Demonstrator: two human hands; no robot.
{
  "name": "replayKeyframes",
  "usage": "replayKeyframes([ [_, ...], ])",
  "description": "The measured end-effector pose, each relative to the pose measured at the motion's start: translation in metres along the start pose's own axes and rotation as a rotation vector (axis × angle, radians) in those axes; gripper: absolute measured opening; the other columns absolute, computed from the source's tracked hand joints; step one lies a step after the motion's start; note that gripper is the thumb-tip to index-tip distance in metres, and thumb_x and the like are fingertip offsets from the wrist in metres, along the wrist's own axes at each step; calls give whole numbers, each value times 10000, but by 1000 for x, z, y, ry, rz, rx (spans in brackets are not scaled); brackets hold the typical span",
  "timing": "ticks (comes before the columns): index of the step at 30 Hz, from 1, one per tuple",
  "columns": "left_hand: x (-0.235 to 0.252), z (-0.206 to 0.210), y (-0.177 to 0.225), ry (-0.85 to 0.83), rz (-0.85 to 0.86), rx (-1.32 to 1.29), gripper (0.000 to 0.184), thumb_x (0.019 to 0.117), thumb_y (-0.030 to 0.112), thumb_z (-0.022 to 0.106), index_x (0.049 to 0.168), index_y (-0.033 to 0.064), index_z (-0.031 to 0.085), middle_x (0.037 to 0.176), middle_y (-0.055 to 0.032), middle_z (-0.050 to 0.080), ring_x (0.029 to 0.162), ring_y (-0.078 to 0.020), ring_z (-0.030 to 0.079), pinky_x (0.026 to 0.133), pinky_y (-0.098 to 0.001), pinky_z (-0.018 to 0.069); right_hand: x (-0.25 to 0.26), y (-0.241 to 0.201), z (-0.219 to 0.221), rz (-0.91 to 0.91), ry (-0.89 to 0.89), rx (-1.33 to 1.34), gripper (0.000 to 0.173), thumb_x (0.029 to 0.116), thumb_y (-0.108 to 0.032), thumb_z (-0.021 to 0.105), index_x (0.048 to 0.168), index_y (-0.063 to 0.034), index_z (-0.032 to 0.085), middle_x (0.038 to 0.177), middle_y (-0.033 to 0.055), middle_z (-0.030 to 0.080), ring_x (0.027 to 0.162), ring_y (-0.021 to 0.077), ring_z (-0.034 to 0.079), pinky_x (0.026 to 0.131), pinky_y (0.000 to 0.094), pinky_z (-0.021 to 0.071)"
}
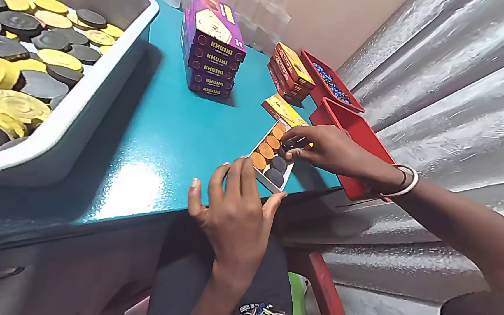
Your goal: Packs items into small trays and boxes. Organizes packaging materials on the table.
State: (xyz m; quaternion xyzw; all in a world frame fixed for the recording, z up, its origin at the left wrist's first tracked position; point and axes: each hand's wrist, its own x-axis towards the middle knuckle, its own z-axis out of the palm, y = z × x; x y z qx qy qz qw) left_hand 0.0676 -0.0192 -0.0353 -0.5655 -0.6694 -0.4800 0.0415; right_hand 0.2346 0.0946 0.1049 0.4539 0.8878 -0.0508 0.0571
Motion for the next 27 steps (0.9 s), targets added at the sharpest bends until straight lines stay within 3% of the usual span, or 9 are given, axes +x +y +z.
replayKeyframes([
  [3, 0, 0, 0, -9, -4, 2, 789, 756, 768, 667, 1251, 157, 723, 1238, -4, 724, 1205, -261, 625, 1110, -626, 252, 1, 0, -3, -30, -13, -53, 137, 970, -187, 687, 1089, -148, 744, 932, -5, 749, 825, 136, 705, 757, 421, 564],
  [6, 1, 1, 0, -6, -2, 1, 786, 757, 767, 667, 1246, 154, 725, 1238, -9, 723, 1205, -266, 623, 1108, -628, 248, 0, -2, -5, -38, -44, -58, 111, 961, -157, 691, 1054, -157, 751, 911, -24, 744, 775, 119, 687, 720, 399, 563],
  [15, 0, 1, 1, -3, -7, 2, 790, 751, 770, 670, 1247, 157, 728, 1234, -5, 726, 1205, -267, 623, 1111, -620, 248, -5, -5, 8, 20, 203, -4, 165, 974, -214, 710, 1121, -153, 755, 933, 10, 765, 804, 141, 724, 722, 418, 582],
  [21, 0, 1, 1, -10, -3, 1, 784, 760, 768, 665, 1247, 156, 726, 1233, -1, 727, 1205, -265, 624, 1108, -625, 252, -1, 4, 8, 105, 177, 248, 152, 953, -211, 734, 1063, -106, 734, 886, -3, 748, 717, 63, 699, 671, 278, 602],
  [27, -1, 1, 2, -3, -7, 7, 789, 754, 772, 667, 1254, 164, 723, 1235, -1, 726, 1211, -262, 621, 1113, -620, 248, 1, 7, 13, 130, 196, 266, 160, 916, -175, 780, 1032, -89, 713, 880, 9, 743, 726, 67, 698, 690, 271, 595],
])
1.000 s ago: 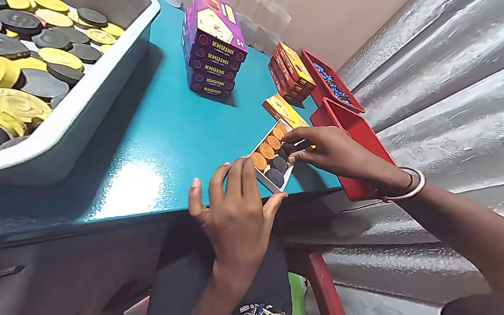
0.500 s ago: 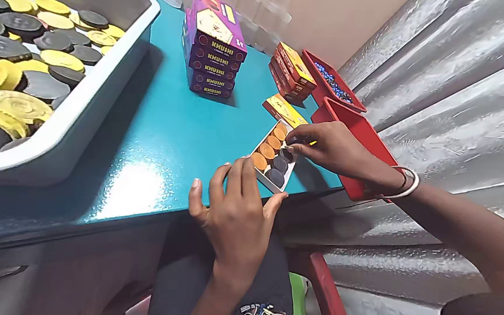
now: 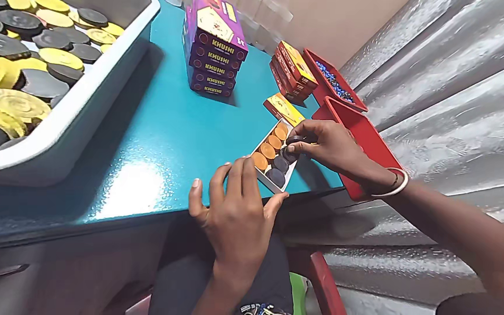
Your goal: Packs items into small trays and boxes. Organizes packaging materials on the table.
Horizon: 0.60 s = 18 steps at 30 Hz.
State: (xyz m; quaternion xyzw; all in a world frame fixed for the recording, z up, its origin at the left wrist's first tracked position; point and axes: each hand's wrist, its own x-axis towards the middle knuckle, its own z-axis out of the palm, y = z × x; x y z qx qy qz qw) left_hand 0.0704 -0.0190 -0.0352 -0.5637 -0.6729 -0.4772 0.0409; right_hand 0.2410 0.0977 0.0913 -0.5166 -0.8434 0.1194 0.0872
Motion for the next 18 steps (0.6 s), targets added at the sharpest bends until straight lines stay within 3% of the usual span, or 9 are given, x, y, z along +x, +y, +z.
replayKeyframes([
  [4, 0, 0, 0, -6, -1, 1, 791, 758, 773, 663, 1251, 157, 724, 1238, -4, 725, 1205, -268, 623, 1107, -617, 252, -6, -1, 6, -93, 75, -49, 113, 943, -137, 747, 1041, -89, 721, 869, 23, 746, 686, 88, 689, 626, 282, 582],
  [7, 0, 0, 0, -4, 1, 5, 792, 754, 776, 661, 1240, 154, 731, 1240, -7, 727, 1205, -269, 627, 1106, -619, 256, -7, -1, 1, -74, 88, -126, 189, 1061, -222, 567, 1115, -95, 697, 926, 42, 736, 734, 125, 699, 644, 314, 585],
  [10, 0, 0, 0, -2, 2, 5, 796, 753, 776, 662, 1248, 156, 727, 1240, 1, 725, 1209, -268, 623, 1110, -619, 254, -2, 8, -10, -23, 28, -223, 299, 1085, -215, 462, 1185, -79, 708, 981, 92, 676, 835, 188, 650, 769, 405, 535],
  [13, 0, 1, 1, 1, 3, 2, 801, 751, 774, 669, 1257, 154, 723, 1241, -1, 723, 1209, -263, 620, 1111, -622, 253, 3, 21, -15, -14, -33, -221, 225, 1063, -196, 539, 1133, -110, 735, 863, 52, 710, 727, 151, 667, 718, 406, 569],
  [18, 0, 1, 1, 8, -3, -6, 779, 749, 752, 685, 1246, 153, 730, 1223, -5, 731, 1198, -276, 623, 1104, -631, 246, 3, 24, -9, 0, -46, -135, 133, 976, -169, 705, 1073, -88, 746, 912, 30, 747, 803, 125, 698, 783, 390, 576],
])
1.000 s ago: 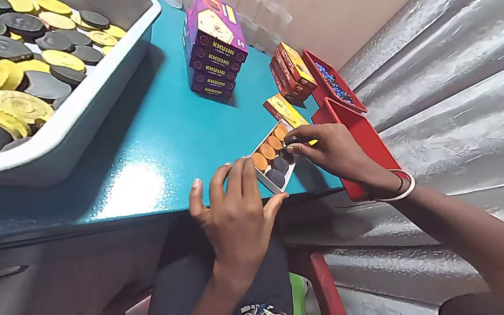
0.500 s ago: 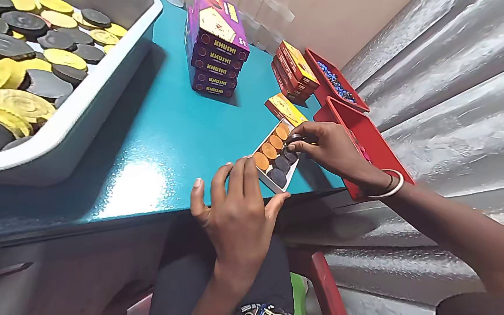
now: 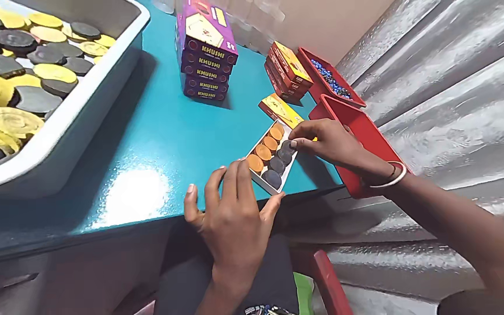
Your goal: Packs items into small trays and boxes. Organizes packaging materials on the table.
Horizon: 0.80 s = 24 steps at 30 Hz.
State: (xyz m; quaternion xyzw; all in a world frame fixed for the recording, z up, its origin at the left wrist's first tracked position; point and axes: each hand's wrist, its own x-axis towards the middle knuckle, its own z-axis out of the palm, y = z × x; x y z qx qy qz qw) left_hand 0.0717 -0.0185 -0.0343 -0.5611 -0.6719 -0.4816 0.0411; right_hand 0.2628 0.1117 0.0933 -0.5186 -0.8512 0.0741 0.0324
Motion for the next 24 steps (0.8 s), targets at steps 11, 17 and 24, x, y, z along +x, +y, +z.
replayKeyframes([
  [11, 1, -6, -5, -45, 77, -13, 761, 833, 605, 640, 1321, 21, 659, 1235, -146, 712, 1194, -384, 608, 1075, -686, 216, -52, 95, -85, 206, 396, -435, 236, 1026, -228, 612, 1103, -49, 745, 1006, 212, 737, 949, 431, 715, 842, 670, 529],
  [17, 4, -11, -9, -190, 107, 30, 816, 886, 593, 580, 1407, -35, 568, 1345, -228, 641, 1297, -463, 536, 1085, -747, 169, -112, 204, -87, 649, -340, -313, 580, 905, -509, 760, 1017, 56, 693, 910, 244, 682, 908, 433, 672, 834, 675, 500],
  [24, 6, -9, -13, -220, 126, 51, 816, 877, 581, 599, 1395, -49, 570, 1355, -245, 625, 1312, -452, 516, 1090, -711, 196, -123, 219, -53, 563, -388, -48, 348, 912, -341, 793, 978, -17, 683, 787, 133, 677, 729, 294, 674, 715, 560, 555],
])
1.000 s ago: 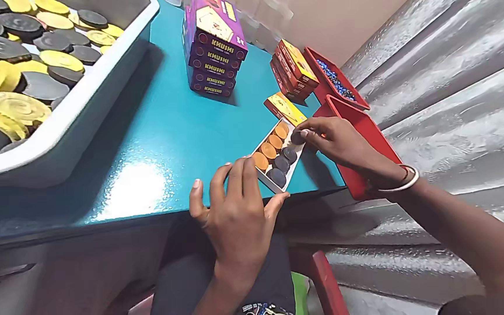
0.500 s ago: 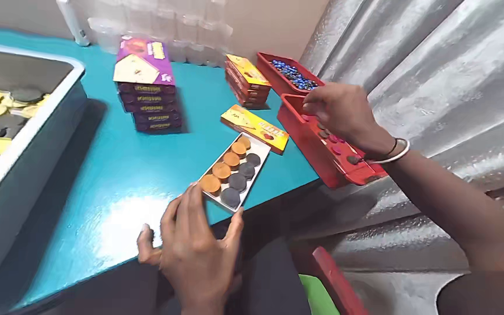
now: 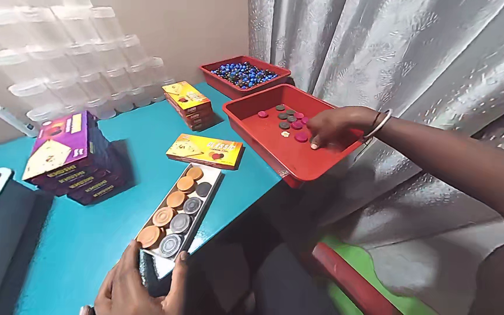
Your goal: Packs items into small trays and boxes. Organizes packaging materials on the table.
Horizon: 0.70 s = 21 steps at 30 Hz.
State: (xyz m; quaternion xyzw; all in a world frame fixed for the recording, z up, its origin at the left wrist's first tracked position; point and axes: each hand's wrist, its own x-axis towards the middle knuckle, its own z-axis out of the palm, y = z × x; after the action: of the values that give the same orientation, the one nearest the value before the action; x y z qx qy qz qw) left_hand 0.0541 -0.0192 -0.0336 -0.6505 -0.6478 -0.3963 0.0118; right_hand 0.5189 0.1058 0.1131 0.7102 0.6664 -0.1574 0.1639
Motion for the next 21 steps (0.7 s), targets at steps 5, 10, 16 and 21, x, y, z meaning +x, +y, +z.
replayKeyframes([
  [5, 1, -1, 2, -8, 1, 3, 790, 882, 549, 618, 1398, -48, 567, 1353, -252, 624, 1310, -448, 521, 1094, -693, 216, 9, 5, -11, -118, 372, 158, 570, 918, -187, 776, 1393, 24, 543, 1212, 257, 669, 1109, 417, 661, 994, 616, 496],
  [10, 2, -1, 0, -3, 7, 8, 815, 876, 565, 602, 1400, -57, 562, 1347, -268, 624, 1304, -479, 521, 1081, -722, 216, 1, 10, -19, -159, 438, 34, 219, 941, -145, 742, 1102, 4, 735, 1005, 206, 733, 983, 403, 696, 920, 652, 507],
  [16, 2, -3, 3, -15, -8, 18, 794, 876, 546, 617, 1391, -57, 570, 1334, -275, 625, 1284, -471, 530, 1075, -706, 228, 5, -8, 4, -336, 310, -44, 384, 909, -383, 780, 1110, -61, 722, 938, 138, 723, 899, 331, 695, 840, 598, 523],
  [21, 0, -4, -2, -13, 31, -37, 788, 885, 518, 646, 1386, -83, 562, 1337, -283, 622, 1295, -463, 531, 1086, -706, 223, -8, -22, -11, -298, 88, -132, 315, 873, -254, 812, 1013, -4, 683, 835, 143, 663, 817, 318, 655, 755, 562, 503],
])
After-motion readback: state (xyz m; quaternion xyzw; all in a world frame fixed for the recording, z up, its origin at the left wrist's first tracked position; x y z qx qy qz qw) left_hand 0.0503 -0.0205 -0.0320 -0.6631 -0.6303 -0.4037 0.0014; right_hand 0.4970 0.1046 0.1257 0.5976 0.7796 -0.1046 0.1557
